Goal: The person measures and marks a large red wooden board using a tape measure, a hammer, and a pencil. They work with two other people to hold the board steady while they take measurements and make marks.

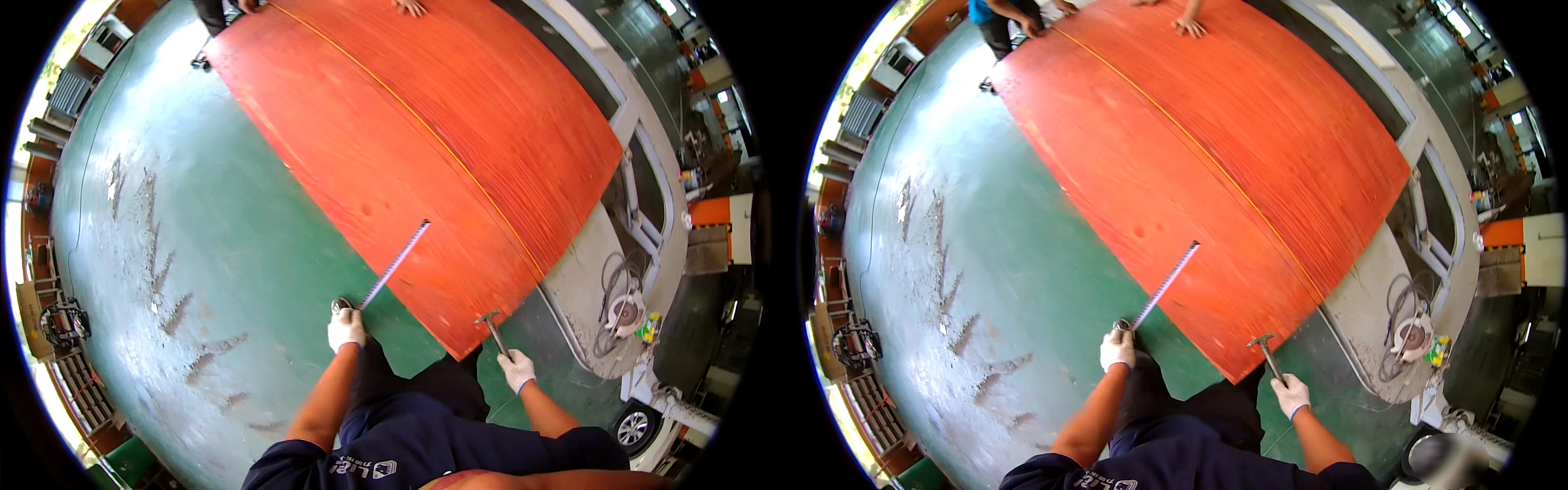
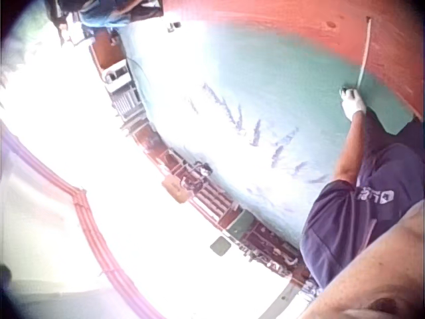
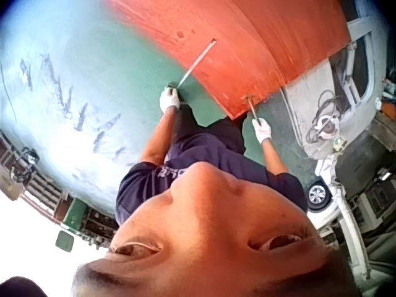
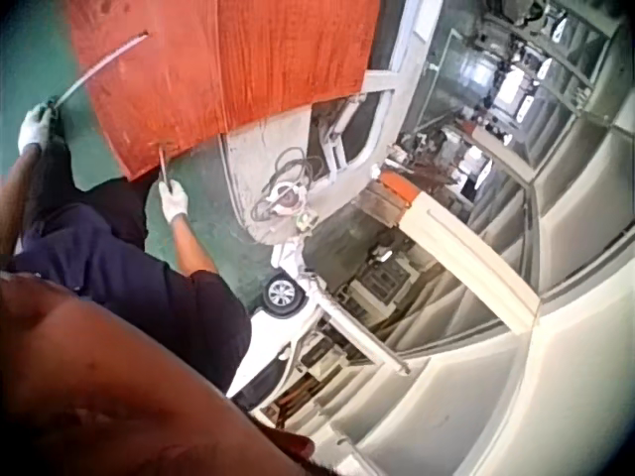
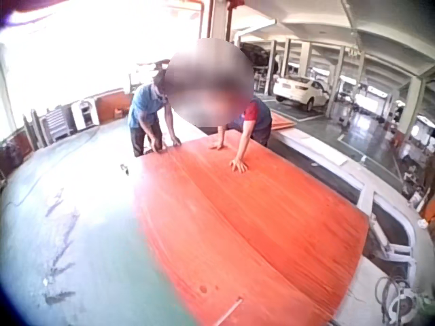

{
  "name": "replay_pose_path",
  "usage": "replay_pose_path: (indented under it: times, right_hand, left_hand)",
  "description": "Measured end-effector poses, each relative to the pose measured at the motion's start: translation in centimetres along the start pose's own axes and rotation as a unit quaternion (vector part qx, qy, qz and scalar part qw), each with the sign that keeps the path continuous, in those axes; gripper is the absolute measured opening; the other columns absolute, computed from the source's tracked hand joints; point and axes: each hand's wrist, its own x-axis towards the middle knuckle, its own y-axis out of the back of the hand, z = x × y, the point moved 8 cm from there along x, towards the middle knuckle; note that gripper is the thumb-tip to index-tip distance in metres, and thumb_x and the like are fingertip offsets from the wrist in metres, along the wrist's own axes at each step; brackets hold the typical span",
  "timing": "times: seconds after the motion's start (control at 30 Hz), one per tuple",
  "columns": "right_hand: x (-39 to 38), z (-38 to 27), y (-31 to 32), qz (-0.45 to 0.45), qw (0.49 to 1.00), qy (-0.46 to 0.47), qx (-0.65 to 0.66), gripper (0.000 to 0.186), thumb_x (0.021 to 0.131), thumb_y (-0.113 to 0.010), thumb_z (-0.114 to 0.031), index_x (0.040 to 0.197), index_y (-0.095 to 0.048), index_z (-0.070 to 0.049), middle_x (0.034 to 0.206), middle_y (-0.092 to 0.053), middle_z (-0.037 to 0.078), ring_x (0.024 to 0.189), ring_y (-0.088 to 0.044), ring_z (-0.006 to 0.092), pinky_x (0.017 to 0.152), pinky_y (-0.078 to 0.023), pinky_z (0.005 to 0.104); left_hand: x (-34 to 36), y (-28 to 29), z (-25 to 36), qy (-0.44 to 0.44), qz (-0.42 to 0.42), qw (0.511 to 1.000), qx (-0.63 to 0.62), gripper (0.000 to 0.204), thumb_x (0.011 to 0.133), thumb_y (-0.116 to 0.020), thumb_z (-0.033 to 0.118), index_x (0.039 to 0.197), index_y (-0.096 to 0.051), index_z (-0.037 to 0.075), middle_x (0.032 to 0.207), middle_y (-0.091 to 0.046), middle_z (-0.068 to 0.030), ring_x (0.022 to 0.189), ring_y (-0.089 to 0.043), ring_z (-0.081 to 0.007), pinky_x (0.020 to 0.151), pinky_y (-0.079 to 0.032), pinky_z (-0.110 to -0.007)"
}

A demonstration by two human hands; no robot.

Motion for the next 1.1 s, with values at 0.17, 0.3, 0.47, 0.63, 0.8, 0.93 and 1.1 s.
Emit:
replay_pose_path:
  times: [0.17,0.3,0.47,0.63,0.8,0.93,1.1]
  right_hand:
    - [0.4,-14.6,-6.1,-0.036,0.998,-0.035,0.039,0.043,0.093,-0.074,-0.039,0.112,-0.074,-0.001,0.092,-0.076,0.014,0.085,-0.072,0.0226,0.080,-0.056,0.0371]
    - [1.2,-23.7,-9.5,-0.043,0.997,0.011,0.059,0.042,0.093,-0.073,-0.039,0.111,-0.074,-0.001,0.090,-0.075,0.013,0.086,-0.071,0.0210,0.079,-0.056,0.0370]
    - [3.1,-31.6,-12.7,-0.029,0.994,0.040,0.093,0.038,0.093,-0.073,-0.036,0.109,-0.073,-0.001,0.085,-0.072,0.010,0.077,-0.068,0.0173,0.070,-0.054,0.0354]
    - [10.7,-42.9,-17.1,-0.014,0.995,0.039,0.093,0.037,0.093,-0.073,-0.036,0.106,-0.072,-0.002,0.081,-0.070,0.011,0.081,-0.069,0.0192,0.074,-0.054,0.0377]
    - [19.3,-57.3,-19.0,-0.032,0.991,0.075,0.109,0.037,0.095,-0.071,-0.039,0.103,-0.072,-0.003,0.085,-0.071,0.015,0.080,-0.068,0.0225,0.074,-0.053,0.0394]
    - [23.7,-66.4,-17.3,-0.039,0.988,0.065,0.135,0.041,0.094,-0.071,-0.042,0.107,-0.072,-0.003,0.088,-0.073,0.016,0.084,-0.072,0.0284,0.077,-0.055,0.0406]
    - [28.9,-76.3,-15.8,-0.043,0.995,0.062,0.061,0.040,0.093,-0.070,-0.043,0.105,-0.071,-0.004,0.084,-0.072,0.016,0.081,-0.071,0.0307,0.075,-0.054,0.0423]
  left_hand:
    - [14.5,17.8,-5.3,0.051,0.054,0.997,0.029,0.035,0.099,-0.061,0.045,0.107,-0.074,0.013,0.109,-0.070,-0.0188,0.102,-0.069,-0.0393,0.089,-0.055,-0.050]
    - [24.4,27.4,-4.0,0.069,0.060,0.996,0.000,0.037,0.100,-0.059,0.045,0.107,-0.073,0.012,0.110,-0.070,-0.0184,0.102,-0.069,-0.0393,0.089,-0.055,-0.049]
    - [35.3,33.2,2.0,0.043,0.065,0.997,0.006,0.037,0.101,-0.059,0.044,0.109,-0.072,0.010,0.100,-0.073,-0.0182,0.091,-0.071,-0.0378,0.082,-0.055,-0.047]
    - [46.8,37.2,7.6,0.047,0.066,0.995,0.062,0.039,0.100,-0.058,0.042,0.110,-0.073,0.008,0.103,-0.075,-0.0198,0.096,-0.073,-0.0384,0.085,-0.056,-0.047]
    - [60.8,41.5,14.9,0.035,0.068,0.989,0.130,0.041,0.100,-0.057,0.044,0.113,-0.074,0.009,0.111,-0.075,-0.0207,0.106,-0.072,-0.0397,0.091,-0.057,-0.048]
    - [71.9,43.0,21.8,0.035,0.061,0.983,0.172,0.041,0.100,-0.057,0.046,0.116,-0.074,0.012,0.117,-0.074,-0.0191,0.109,-0.071,-0.0398,0.093,-0.057,-0.049]
    - [86.5,42.4,30.0,0.005,0.058,0.985,0.163,0.042,0.102,-0.054,0.049,0.117,-0.074,0.016,0.120,-0.073,-0.0177,0.111,-0.070,-0.0395,0.093,-0.057,-0.049]
